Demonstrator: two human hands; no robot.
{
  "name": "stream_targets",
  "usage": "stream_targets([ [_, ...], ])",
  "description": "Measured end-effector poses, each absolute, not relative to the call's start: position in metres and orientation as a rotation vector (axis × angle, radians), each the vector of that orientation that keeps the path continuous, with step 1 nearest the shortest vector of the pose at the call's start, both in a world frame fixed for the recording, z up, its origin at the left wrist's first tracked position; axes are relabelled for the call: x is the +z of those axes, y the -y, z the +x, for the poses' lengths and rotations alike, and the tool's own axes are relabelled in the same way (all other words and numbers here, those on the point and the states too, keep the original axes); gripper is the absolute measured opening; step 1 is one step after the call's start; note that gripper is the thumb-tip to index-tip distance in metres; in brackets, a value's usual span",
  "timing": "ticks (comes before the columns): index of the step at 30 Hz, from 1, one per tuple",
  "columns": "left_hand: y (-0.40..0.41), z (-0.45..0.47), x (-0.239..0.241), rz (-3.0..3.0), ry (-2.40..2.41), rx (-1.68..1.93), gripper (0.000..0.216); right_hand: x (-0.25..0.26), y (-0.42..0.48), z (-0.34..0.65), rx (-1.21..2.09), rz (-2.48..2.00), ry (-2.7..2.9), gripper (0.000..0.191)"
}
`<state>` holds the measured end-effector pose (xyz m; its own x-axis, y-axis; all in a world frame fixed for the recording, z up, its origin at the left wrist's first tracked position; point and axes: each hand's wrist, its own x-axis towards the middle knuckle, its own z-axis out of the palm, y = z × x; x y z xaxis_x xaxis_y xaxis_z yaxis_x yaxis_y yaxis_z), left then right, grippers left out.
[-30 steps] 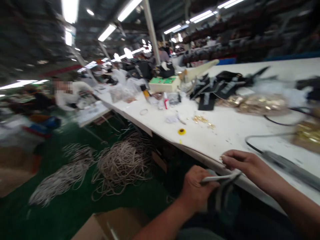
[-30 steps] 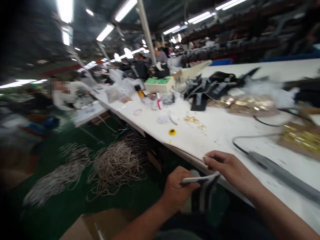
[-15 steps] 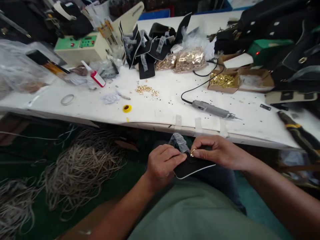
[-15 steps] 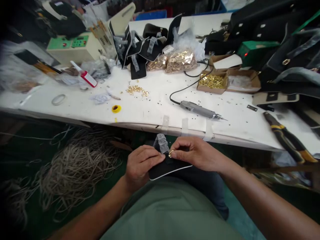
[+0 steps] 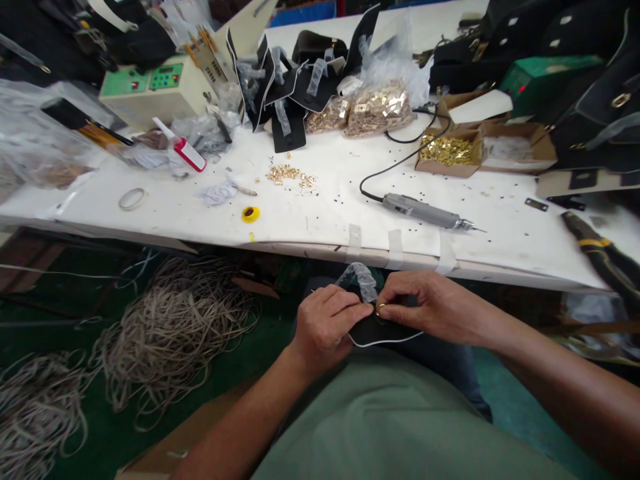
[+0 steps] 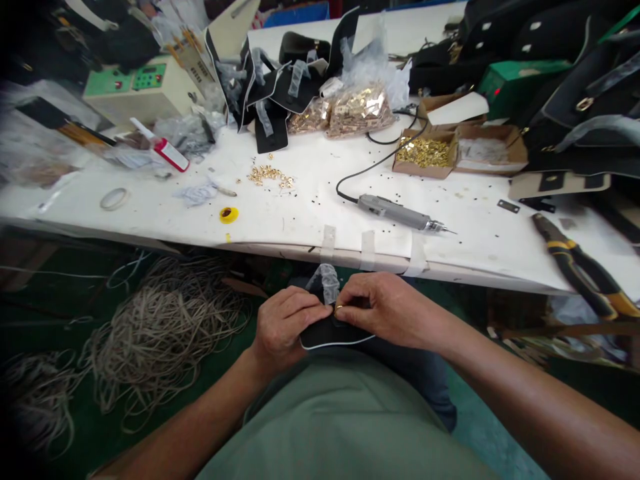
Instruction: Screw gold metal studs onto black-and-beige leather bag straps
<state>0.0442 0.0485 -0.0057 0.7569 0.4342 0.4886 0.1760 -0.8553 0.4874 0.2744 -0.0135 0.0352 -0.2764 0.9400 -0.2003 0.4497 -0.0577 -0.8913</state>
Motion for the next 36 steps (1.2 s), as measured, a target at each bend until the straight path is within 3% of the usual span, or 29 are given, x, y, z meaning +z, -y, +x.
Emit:
stream_targets([
  [5, -0.050, 0.043, -0.007, 2.503, -0.528, 0.883, 0.021, 0.023, 0.017, 0.267, 1.175, -1.645, 1.445, 0.029],
  [9, -0.051, 0.044, -0.005, 2.467, -0.562, 0.916, 0.022, 0.018, 0.017, 0.263, 1.068, -1.513, 1.512, 0.017],
  [16, -0.053, 0.043, -0.008, 2.400, -0.629, 0.957, 0.024, 0.031, 0.019, 0.266, 1.134, -1.462, 1.628, 0.020],
  [20, -0.054, 0.045, -0.012, 2.343, -0.673, 0.941, 0.024, 0.033, 0.021, 0.269, 1.168, -1.439, 1.762, 0.039],
  [25, -0.059, 0.063, -0.016, 2.233, -0.751, 0.938, 0.017, 0.021, 0.013, 0.269, 0.909, -1.544, 1.803, 0.021],
  [30, -0.074, 0.087, -0.011, 2.004, -0.831, 0.647, 0.019, 0.022, -0.009, 0.285, 0.903, -1.654, 1.809, 0.015],
  [36, -0.112, 0.118, -0.009, 1.861, -0.958, 0.406, 0.018, 0.015, -0.052, 0.316, 1.095, -1.800, 1.733, 0.029],
])
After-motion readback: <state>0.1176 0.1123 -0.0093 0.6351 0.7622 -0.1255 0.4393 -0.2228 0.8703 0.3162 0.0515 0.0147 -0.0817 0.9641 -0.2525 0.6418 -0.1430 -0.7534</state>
